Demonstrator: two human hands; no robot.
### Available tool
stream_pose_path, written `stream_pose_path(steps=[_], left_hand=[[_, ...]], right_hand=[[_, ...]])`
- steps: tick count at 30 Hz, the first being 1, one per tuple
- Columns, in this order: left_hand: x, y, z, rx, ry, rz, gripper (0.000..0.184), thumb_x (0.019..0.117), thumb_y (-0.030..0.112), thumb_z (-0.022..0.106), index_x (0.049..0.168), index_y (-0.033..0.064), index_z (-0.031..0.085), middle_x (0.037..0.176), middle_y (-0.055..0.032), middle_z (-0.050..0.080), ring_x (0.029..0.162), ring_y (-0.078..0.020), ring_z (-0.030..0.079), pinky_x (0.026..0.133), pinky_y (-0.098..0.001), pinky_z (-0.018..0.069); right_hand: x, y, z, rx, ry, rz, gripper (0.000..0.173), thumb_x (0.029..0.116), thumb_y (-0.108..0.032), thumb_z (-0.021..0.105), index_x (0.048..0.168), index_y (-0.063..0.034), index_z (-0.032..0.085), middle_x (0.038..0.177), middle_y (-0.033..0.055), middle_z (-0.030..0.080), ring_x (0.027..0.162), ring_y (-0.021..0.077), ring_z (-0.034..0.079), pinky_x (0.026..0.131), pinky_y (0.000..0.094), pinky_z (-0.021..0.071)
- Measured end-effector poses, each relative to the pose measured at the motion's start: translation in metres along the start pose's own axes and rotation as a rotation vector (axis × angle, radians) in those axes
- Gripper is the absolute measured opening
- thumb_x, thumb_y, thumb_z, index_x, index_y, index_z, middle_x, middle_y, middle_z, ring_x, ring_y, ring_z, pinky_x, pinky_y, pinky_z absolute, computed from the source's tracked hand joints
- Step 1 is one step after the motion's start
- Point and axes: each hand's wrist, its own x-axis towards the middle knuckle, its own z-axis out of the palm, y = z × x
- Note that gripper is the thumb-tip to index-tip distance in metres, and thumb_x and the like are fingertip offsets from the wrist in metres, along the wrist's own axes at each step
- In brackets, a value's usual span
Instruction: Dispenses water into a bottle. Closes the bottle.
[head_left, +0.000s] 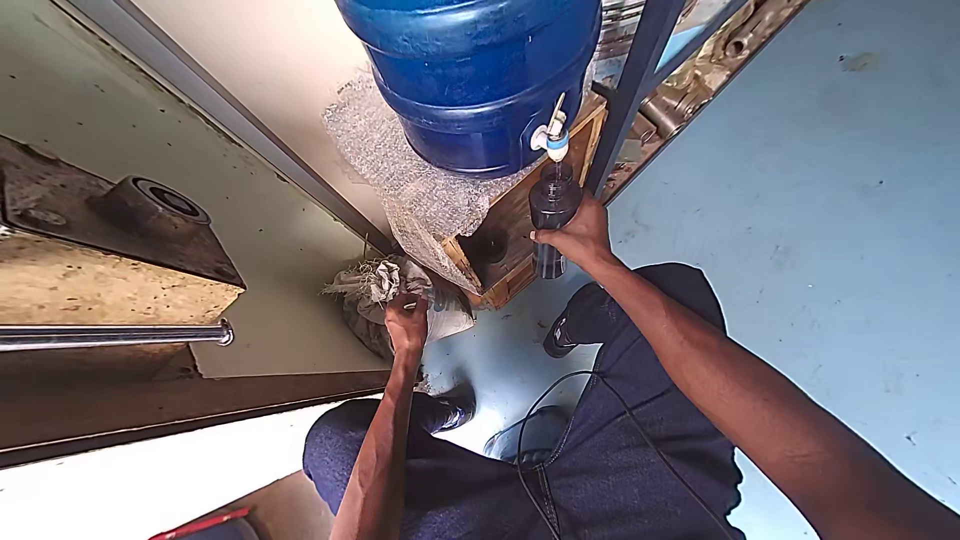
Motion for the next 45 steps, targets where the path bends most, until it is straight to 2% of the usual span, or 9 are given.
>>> stream_pose_path(steps=[15, 27, 45], left_hand=[[0.0017, -0.0012, 0.0018, 0.02, -0.02, 0.018, 0.024, 0.0992, 0.024, 0.067, 0.11, 0.002, 0.07, 0.096, -0.0161, 0.072, 0.082, -0.0276, 0.069, 0.082, -0.0508, 0.0553], [0.0011, -0.0017, 0.0035, -0.011, -0.013, 0.037, 0.022, 0.0986, 0.021, 0.068, 0.11, 0.0018, 0.069, 0.093, -0.0142, 0.071, 0.077, -0.023, 0.068, 0.078, -0.0451, 0.0563], [-0.0018, 0.0013, 0.003, 0.044, -0.044, 0.037, 0.027, 0.0999, 0.026, 0.067, 0.111, 0.0016, 0.068, 0.094, -0.0173, 0.07, 0.078, -0.0284, 0.068, 0.078, -0.051, 0.0553]], right_hand=[[-0.0012, -0.0018, -0.0008, -0.008, 0.023, 0.004, 0.08, 0.0581, -0.028, 0.095, 0.123, 0.0003, 0.058, 0.111, 0.0167, 0.07, 0.106, 0.0289, 0.068, 0.093, 0.0522, 0.0543], [-0.0008, -0.0018, -0.0012, -0.025, 0.025, 0.031, 0.082, 0.0582, -0.029, 0.095, 0.125, -0.0003, 0.057, 0.111, 0.0179, 0.07, 0.106, 0.0316, 0.068, 0.092, 0.0537, 0.0544], [-0.002, -0.0027, -0.002, -0.022, 0.011, 0.024, 0.083, 0.0587, -0.028, 0.095, 0.127, 0.0, 0.056, 0.115, 0.0178, 0.069, 0.11, 0.0307, 0.067, 0.095, 0.0536, 0.0533]])
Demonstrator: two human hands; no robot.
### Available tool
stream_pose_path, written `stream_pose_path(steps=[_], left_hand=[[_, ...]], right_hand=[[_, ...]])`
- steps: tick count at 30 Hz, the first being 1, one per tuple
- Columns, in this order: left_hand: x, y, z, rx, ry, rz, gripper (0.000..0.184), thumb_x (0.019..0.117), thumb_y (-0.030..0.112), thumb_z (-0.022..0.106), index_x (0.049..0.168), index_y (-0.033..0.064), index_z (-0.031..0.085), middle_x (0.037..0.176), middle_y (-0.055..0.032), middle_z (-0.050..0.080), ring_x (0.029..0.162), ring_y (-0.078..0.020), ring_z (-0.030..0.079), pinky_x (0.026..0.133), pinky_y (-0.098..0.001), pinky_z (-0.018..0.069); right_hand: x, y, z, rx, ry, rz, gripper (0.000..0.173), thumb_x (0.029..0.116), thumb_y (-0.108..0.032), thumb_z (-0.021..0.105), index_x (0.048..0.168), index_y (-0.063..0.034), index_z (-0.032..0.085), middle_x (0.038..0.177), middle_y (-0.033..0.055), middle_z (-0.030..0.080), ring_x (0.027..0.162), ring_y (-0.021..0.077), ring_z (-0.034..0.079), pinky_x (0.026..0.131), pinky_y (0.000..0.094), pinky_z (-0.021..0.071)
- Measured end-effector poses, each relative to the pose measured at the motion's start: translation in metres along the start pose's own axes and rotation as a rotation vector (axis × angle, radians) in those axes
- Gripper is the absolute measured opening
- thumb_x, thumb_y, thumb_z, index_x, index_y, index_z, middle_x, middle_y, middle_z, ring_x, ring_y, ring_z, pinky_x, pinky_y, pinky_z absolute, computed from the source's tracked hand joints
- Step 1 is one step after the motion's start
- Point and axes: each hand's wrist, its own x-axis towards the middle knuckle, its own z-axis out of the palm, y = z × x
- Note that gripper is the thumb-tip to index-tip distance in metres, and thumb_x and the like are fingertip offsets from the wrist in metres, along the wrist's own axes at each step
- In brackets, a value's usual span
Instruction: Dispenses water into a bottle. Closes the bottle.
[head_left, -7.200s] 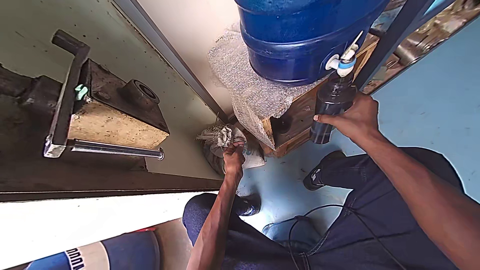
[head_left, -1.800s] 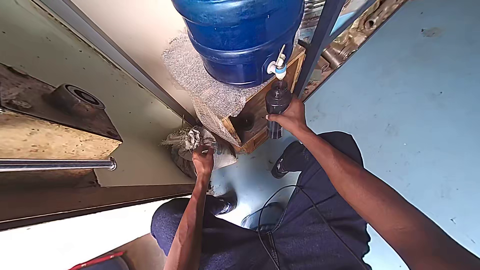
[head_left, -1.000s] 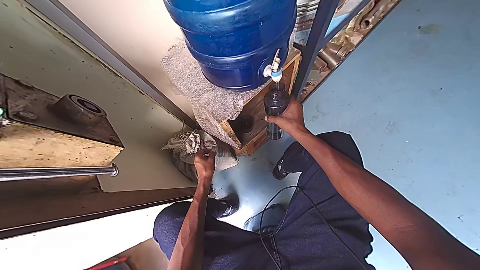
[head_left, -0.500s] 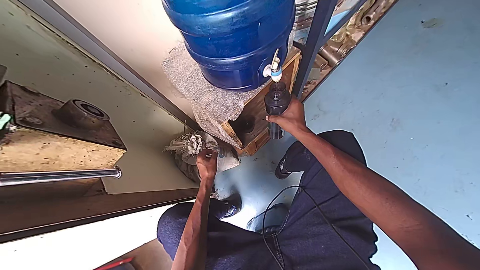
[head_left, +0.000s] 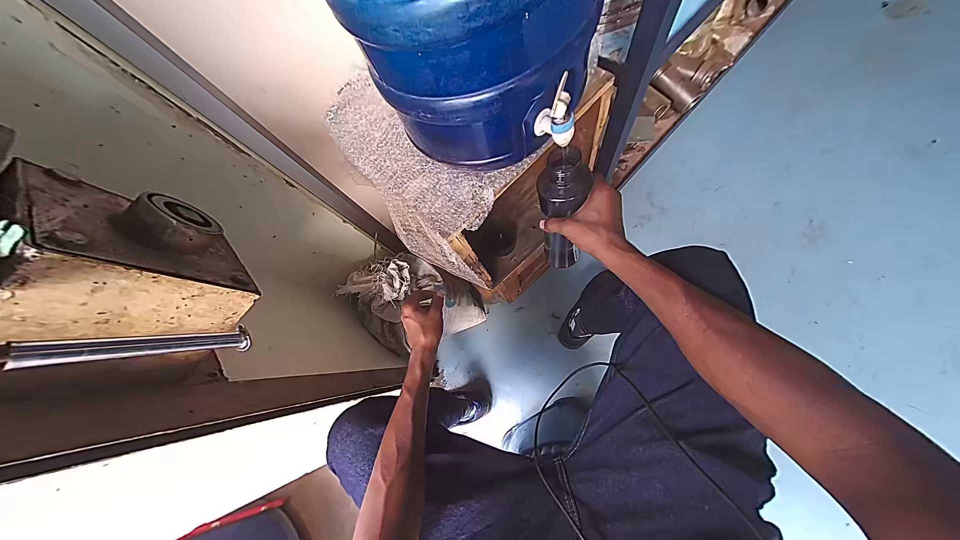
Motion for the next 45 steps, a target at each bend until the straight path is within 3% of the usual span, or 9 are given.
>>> stream_pose_path(steps=[10, 16, 28, 34, 45], left_hand=[[-0.008, 0.003, -0.002, 0.02, -0.018, -0.002, 0.028, 0.101, 0.03, 0.065, 0.111, 0.0034, 0.067, 0.089, -0.017, 0.069, 0.071, -0.0287, 0.064, 0.071, -0.0513, 0.0531], [-0.012, 0.005, -0.004, 0.036, -0.036, -0.009, 0.031, 0.1017, 0.032, 0.063, 0.115, 0.0042, 0.067, 0.093, -0.0189, 0.069, 0.076, -0.0316, 0.066, 0.073, -0.0542, 0.0538], [0.002, -0.002, 0.004, 0.034, -0.015, -0.006, 0.027, 0.0999, 0.028, 0.066, 0.109, 0.0024, 0.07, 0.098, -0.0185, 0.07, 0.083, -0.0316, 0.068, 0.081, -0.0554, 0.0547], [-0.013, 0.003, -0.002, 0.048, -0.042, -0.006, 0.028, 0.101, 0.031, 0.064, 0.113, 0.0053, 0.068, 0.094, -0.0184, 0.069, 0.076, -0.0316, 0.065, 0.072, -0.0544, 0.0533], [-0.009, 0.004, -0.001, 0.041, -0.035, -0.016, 0.031, 0.1011, 0.032, 0.064, 0.113, 0.0041, 0.068, 0.097, -0.0194, 0.069, 0.079, -0.0326, 0.066, 0.076, -0.0556, 0.0538]], right_hand=[[0.0, 0.001, 0.0, 0.015, 0.001, -0.001, 0.084, 0.058, -0.028, 0.095, 0.127, 0.0001, 0.056, 0.115, 0.017, 0.069, 0.111, 0.029, 0.067, 0.097, 0.0516, 0.0529], [0.002, 0.003, 0.001, 0.008, 0.003, -0.014, 0.084, 0.0571, -0.027, 0.095, 0.127, -0.0009, 0.057, 0.117, 0.0168, 0.069, 0.112, 0.0286, 0.067, 0.098, 0.051, 0.053], [0.001, 0.002, 0.0, -0.001, -0.008, -0.028, 0.084, 0.0579, -0.026, 0.095, 0.128, -0.0005, 0.056, 0.117, 0.0166, 0.069, 0.112, 0.0287, 0.067, 0.097, 0.0509, 0.0528], [0.001, 0.002, 0.002, -0.006, -0.005, -0.021, 0.084, 0.0575, -0.027, 0.095, 0.127, -0.0008, 0.057, 0.116, 0.0165, 0.069, 0.112, 0.0284, 0.067, 0.097, 0.0509, 0.053], [0.002, 0.002, 0.001, -0.007, -0.002, -0.022, 0.085, 0.0576, -0.027, 0.095, 0.128, 0.0005, 0.056, 0.116, 0.0178, 0.069, 0.111, 0.0302, 0.067, 0.096, 0.0523, 0.0534]])
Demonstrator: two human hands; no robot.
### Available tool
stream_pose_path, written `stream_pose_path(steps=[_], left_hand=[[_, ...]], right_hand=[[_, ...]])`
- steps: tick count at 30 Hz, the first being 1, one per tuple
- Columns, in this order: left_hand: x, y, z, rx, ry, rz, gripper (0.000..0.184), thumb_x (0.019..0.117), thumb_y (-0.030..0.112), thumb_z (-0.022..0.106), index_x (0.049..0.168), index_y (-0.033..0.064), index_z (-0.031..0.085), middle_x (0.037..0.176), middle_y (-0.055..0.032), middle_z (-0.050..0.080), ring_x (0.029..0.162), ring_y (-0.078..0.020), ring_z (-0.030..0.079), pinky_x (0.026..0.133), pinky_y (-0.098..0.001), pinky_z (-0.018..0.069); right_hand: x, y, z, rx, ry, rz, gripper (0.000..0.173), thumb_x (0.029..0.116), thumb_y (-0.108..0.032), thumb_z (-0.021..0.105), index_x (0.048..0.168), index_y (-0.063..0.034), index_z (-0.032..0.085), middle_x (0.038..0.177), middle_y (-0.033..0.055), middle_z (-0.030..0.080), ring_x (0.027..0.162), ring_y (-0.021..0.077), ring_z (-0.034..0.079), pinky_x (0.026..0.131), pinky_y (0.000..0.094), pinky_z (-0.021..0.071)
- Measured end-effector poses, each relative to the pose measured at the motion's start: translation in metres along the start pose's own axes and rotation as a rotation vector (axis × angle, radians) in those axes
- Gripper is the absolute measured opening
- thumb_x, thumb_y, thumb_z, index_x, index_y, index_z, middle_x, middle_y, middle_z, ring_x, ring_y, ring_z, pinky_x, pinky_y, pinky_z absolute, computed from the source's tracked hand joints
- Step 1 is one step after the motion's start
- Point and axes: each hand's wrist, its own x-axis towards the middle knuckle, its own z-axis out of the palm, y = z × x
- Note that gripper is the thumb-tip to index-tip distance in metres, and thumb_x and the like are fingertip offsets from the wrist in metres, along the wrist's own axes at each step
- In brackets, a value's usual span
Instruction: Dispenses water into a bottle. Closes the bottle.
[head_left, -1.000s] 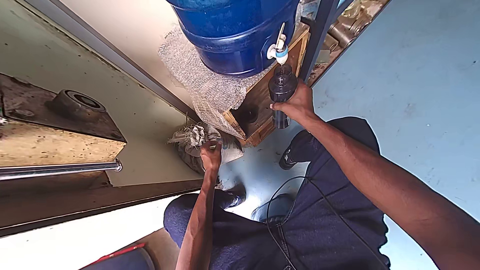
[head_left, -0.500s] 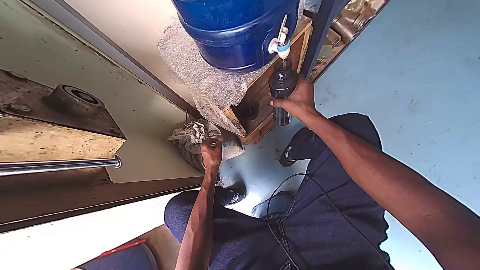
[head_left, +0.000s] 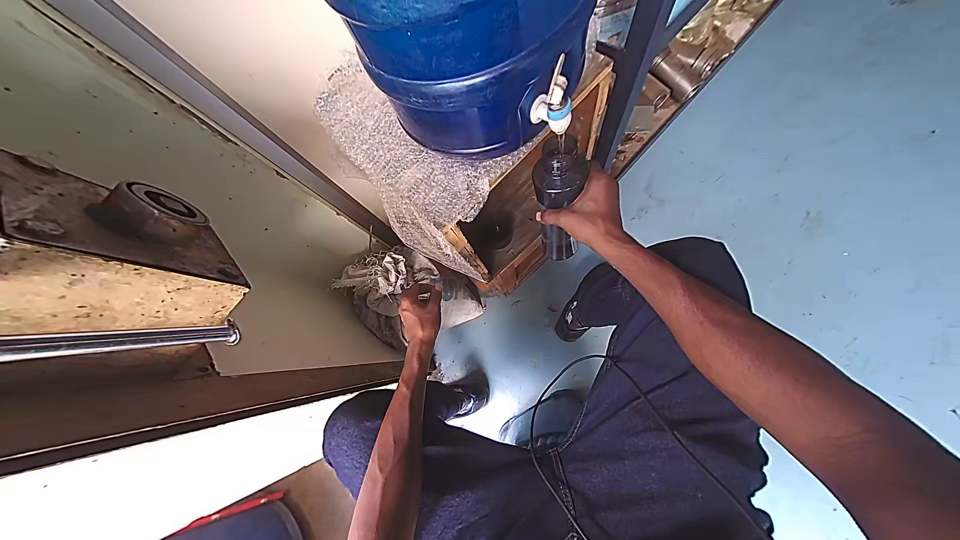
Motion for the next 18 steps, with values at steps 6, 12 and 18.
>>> stream_pose_path(steps=[6, 12, 18], left_hand=[[0.005, -0.002, 0.002, -0.007, 0.007, 0.027, 0.026, 0.1004, 0.027, 0.066, 0.11, 0.0023, 0.069, 0.097, -0.019, 0.07, 0.08, -0.0312, 0.067, 0.078, -0.0544, 0.0542], [0.011, -0.006, 0.006, -0.011, 0.02, 0.035, 0.024, 0.0996, 0.025, 0.067, 0.107, 0.0023, 0.07, 0.096, -0.0174, 0.069, 0.079, -0.0278, 0.067, 0.079, -0.0503, 0.055], [0.009, 0.002, 0.004, 0.021, 0.02, 0.044, 0.024, 0.0986, 0.021, 0.067, 0.108, -0.0002, 0.07, 0.1, -0.018, 0.07, 0.084, -0.0267, 0.068, 0.083, -0.0491, 0.055]], right_hand=[[0.0, -0.001, -0.002, -0.01, 0.004, -0.001, 0.084, 0.0579, -0.027, 0.095, 0.127, 0.0009, 0.057, 0.115, 0.0181, 0.069, 0.11, 0.0306, 0.067, 0.096, 0.0528, 0.0532], [0.0, -0.001, -0.003, -0.004, 0.005, 0.006, 0.083, 0.0576, -0.028, 0.095, 0.126, 0.0004, 0.057, 0.114, 0.0179, 0.069, 0.109, 0.0309, 0.067, 0.095, 0.0529, 0.0535], [0.001, -0.001, -0.002, 0.002, 0.007, -0.002, 0.083, 0.0585, -0.029, 0.095, 0.126, 0.0011, 0.057, 0.114, 0.0187, 0.069, 0.109, 0.0319, 0.067, 0.095, 0.0543, 0.0533]])
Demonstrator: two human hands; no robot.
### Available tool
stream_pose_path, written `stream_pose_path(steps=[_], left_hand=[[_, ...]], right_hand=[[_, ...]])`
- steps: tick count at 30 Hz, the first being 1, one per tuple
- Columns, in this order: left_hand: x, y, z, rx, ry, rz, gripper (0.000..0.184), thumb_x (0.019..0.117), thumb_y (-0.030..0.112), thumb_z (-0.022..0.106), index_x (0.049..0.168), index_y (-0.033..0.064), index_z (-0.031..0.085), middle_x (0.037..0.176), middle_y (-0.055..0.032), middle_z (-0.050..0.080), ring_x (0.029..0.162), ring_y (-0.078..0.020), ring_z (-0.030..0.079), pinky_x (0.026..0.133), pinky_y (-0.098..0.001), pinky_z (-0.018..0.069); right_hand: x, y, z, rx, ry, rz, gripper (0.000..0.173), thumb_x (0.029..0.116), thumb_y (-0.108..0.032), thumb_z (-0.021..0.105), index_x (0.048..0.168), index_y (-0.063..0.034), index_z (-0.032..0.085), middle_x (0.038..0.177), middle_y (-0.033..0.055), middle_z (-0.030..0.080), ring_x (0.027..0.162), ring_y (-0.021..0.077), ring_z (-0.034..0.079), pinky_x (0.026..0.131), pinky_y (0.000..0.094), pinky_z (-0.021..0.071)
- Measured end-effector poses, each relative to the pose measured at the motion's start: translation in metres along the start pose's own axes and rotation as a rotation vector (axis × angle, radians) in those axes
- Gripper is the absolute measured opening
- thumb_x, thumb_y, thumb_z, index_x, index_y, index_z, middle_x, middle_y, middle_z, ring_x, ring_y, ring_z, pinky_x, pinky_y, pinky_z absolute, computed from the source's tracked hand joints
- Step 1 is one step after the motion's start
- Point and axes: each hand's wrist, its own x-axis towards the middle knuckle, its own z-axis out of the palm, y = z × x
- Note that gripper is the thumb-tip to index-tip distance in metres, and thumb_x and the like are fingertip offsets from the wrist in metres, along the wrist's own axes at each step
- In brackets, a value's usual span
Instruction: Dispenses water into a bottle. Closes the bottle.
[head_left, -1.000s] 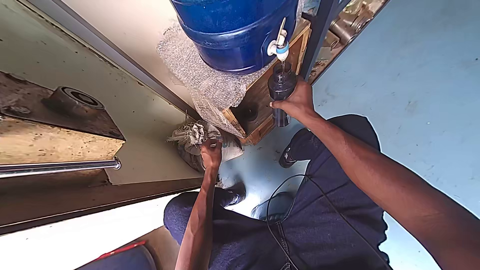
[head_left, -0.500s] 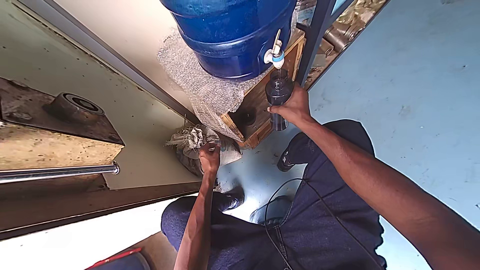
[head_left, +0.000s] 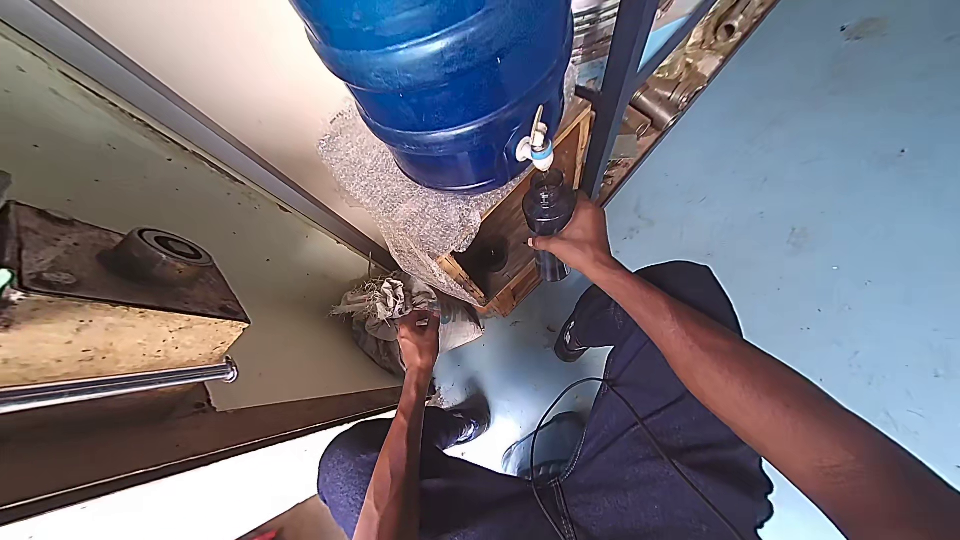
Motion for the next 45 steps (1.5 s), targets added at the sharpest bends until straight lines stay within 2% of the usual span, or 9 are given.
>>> stream_pose_path(steps=[7, 17, 24, 31, 36, 40, 45], left_hand=[[-0.0008, -0.0001, 0.0004, -0.013, -0.001, -0.013, 0.023, 0.0985, 0.022, 0.067, 0.109, 0.0012, 0.07, 0.101, -0.016, 0.07, 0.083, -0.0242, 0.068, 0.082, -0.0458, 0.0556], [-0.0005, -0.0002, 0.0, 0.018, -0.001, -0.008, 0.023, 0.0988, 0.023, 0.067, 0.108, 0.002, 0.071, 0.097, -0.0148, 0.07, 0.081, -0.0236, 0.068, 0.081, -0.0461, 0.0556], [-0.0006, 0.0007, -0.0001, 0.029, -0.008, -0.008, 0.024, 0.0985, 0.023, 0.067, 0.109, 0.0015, 0.071, 0.102, -0.0168, 0.07, 0.083, -0.0254, 0.068, 0.082, -0.0476, 0.0554], [0.0003, -0.0013, 0.0008, 0.015, -0.003, 0.006, 0.023, 0.0986, 0.022, 0.067, 0.107, 0.0012, 0.071, 0.099, -0.0158, 0.07, 0.081, -0.0243, 0.068, 0.081, -0.0467, 0.0558], [0.0008, -0.0014, 0.0016, 0.001, -0.001, 0.018, 0.024, 0.0987, 0.022, 0.066, 0.109, 0.0002, 0.07, 0.104, -0.0171, 0.069, 0.086, -0.0251, 0.068, 0.084, -0.0463, 0.0555], [0.0001, 0.0, 0.0007, 0.005, -0.001, 0.014, 0.024, 0.0986, 0.021, 0.066, 0.109, -0.0002, 0.071, 0.105, -0.018, 0.069, 0.086, -0.0257, 0.068, 0.085, -0.0465, 0.0554], [-0.0004, 0.0006, 0.0004, 0.008, -0.004, 0.018, 0.024, 0.0987, 0.021, 0.066, 0.108, 0.0001, 0.071, 0.103, -0.0171, 0.07, 0.084, -0.0251, 0.068, 0.083, -0.046, 0.0557]], right_hand=[[-0.0028, -0.0057, -0.0034, -0.004, -0.008, 0.034, 0.083, 0.0595, -0.027, 0.096, 0.126, 0.0021, 0.056, 0.113, 0.0206, 0.068, 0.108, 0.0344, 0.067, 0.093, 0.0555, 0.0532], [-0.0029, -0.0044, -0.0028, 0.0, -0.007, 0.018, 0.081, 0.0596, -0.027, 0.096, 0.125, 0.0015, 0.057, 0.113, 0.0197, 0.068, 0.108, 0.033, 0.067, 0.093, 0.0549, 0.0535], [-0.0031, -0.0048, -0.0032, -0.001, -0.007, 0.017, 0.081, 0.06, -0.027, 0.096, 0.125, 0.0018, 0.057, 0.114, 0.0202, 0.068, 0.108, 0.0337, 0.067, 0.094, 0.0549, 0.0532], [-0.0027, -0.004, -0.0026, 0.01, -0.013, 0.021, 0.081, 0.0602, -0.025, 0.096, 0.126, 0.0013, 0.057, 0.114, 0.0196, 0.068, 0.107, 0.0334, 0.067, 0.093, 0.0551, 0.0539], [-0.0036, -0.0034, -0.0023, 0.026, 0.009, -0.001, 0.078, 0.0579, -0.024, 0.097, 0.122, -0.0002, 0.059, 0.111, 0.018, 0.069, 0.105, 0.0313, 0.068, 0.092, 0.0546, 0.0542], [-0.0038, -0.0036, -0.0026, 0.019, 0.003, 0.009, 0.079, 0.0588, -0.025, 0.096, 0.123, -0.0001, 0.058, 0.112, 0.0185, 0.069, 0.106, 0.0324, 0.068, 0.092, 0.055, 0.0538], [-0.0038, -0.0029, -0.0027, 0.017, 0.001, 0.002, 0.079, 0.0588, -0.025, 0.096, 0.123, 0.001, 0.058, 0.113, 0.0201, 0.068, 0.107, 0.0335, 0.067, 0.093, 0.0552, 0.0534]])
